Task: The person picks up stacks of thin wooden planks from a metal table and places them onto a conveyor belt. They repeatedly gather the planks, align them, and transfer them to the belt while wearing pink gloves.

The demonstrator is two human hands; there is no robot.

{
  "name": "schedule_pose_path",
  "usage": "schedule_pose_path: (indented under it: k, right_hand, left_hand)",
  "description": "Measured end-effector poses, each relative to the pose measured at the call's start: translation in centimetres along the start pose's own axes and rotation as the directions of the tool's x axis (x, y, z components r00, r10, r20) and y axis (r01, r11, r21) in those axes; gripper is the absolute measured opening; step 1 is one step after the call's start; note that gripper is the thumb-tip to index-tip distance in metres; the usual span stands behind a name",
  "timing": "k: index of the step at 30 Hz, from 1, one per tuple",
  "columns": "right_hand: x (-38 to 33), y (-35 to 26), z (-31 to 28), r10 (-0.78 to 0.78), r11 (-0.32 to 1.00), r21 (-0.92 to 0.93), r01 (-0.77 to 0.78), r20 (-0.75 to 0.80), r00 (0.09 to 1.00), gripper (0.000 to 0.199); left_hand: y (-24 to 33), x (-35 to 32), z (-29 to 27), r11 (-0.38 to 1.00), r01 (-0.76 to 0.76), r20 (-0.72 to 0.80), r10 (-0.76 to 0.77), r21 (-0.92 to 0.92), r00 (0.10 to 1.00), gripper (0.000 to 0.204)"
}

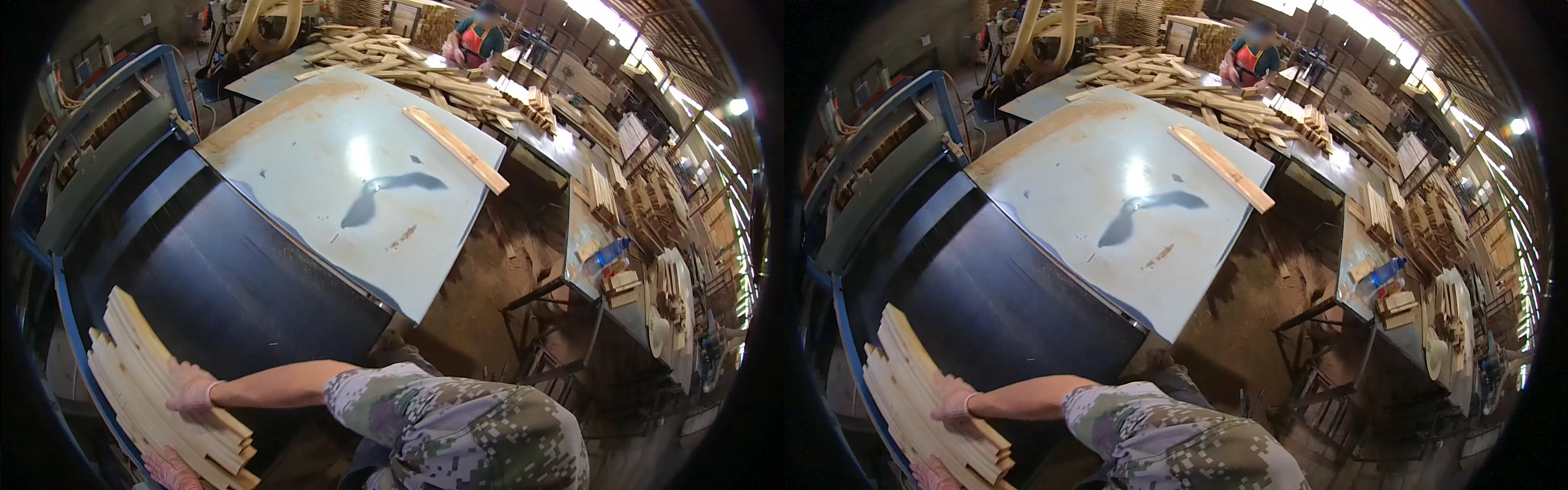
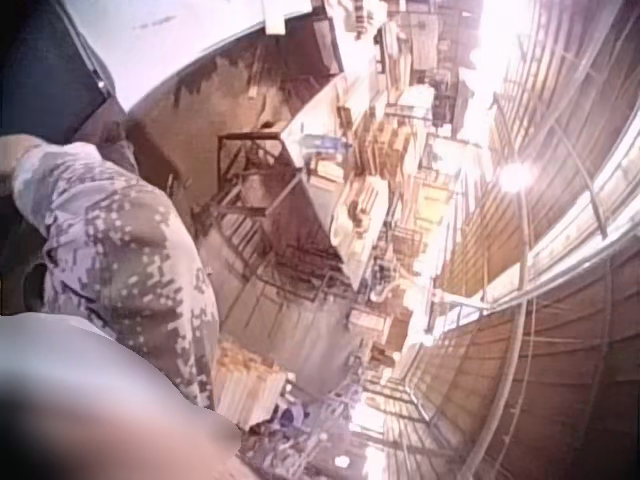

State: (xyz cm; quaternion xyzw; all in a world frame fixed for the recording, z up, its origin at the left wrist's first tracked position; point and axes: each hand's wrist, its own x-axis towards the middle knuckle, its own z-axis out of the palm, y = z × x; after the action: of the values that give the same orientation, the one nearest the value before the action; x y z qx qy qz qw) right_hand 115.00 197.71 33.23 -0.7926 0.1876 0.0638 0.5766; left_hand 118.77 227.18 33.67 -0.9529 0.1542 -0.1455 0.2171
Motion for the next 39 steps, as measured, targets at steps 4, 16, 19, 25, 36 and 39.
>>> schedule_pose_path:
  k: [4,16,19,25,36,39]
  right_hand:
    - [0.0,0.1,7.1,-0.061,0.995,-0.059,0.077,0.241,0.969,0.106]
    - [-13.4,9.5,-12.9,-0.343,0.936,0.083,0.343,0.444,0.828,0.086]
    - [-19.0,16.0,-26.5,-0.388,0.903,-0.214,0.372,-0.038,0.921,0.072]
    - [-27.4,35.8,-57.3,-0.136,0.834,-0.366,-0.413,-0.862,0.489,0.093]
    - [-40.3,45.0,-73.0,0.353,0.9,0.072,-0.43,-0.699,0.622,0.048]
    - [-43.4,47.1,-69.5,0.175,0.907,-0.122,-0.403,-0.76,0.626,0.038]
  left_hand:
    - [-6.0,-4.9,8.1,0.996,0.092,-0.006,-0.092,-0.019,0.996,0.057]
    - [-3.0,-5.2,-1.5,0.943,0.325,0.331,-0.284,-0.075,0.9,0.069]
    - [3.5,-8.9,-7.9,0.847,0.288,0.22,-0.207,-0.448,0.953,0.072]
    - [25.4,-16.8,-21.0,0.06,0.197,0.2,0.045,-0.979,0.979,0.077]
    - [64.5,-21.6,-36.2,-0.535,0.282,-0.057,0.531,-0.797,0.846,0.048]
    - [72.5,-21.4,-39.7,-0.491,0.338,-0.074,0.645,-0.803,0.761,0.046]
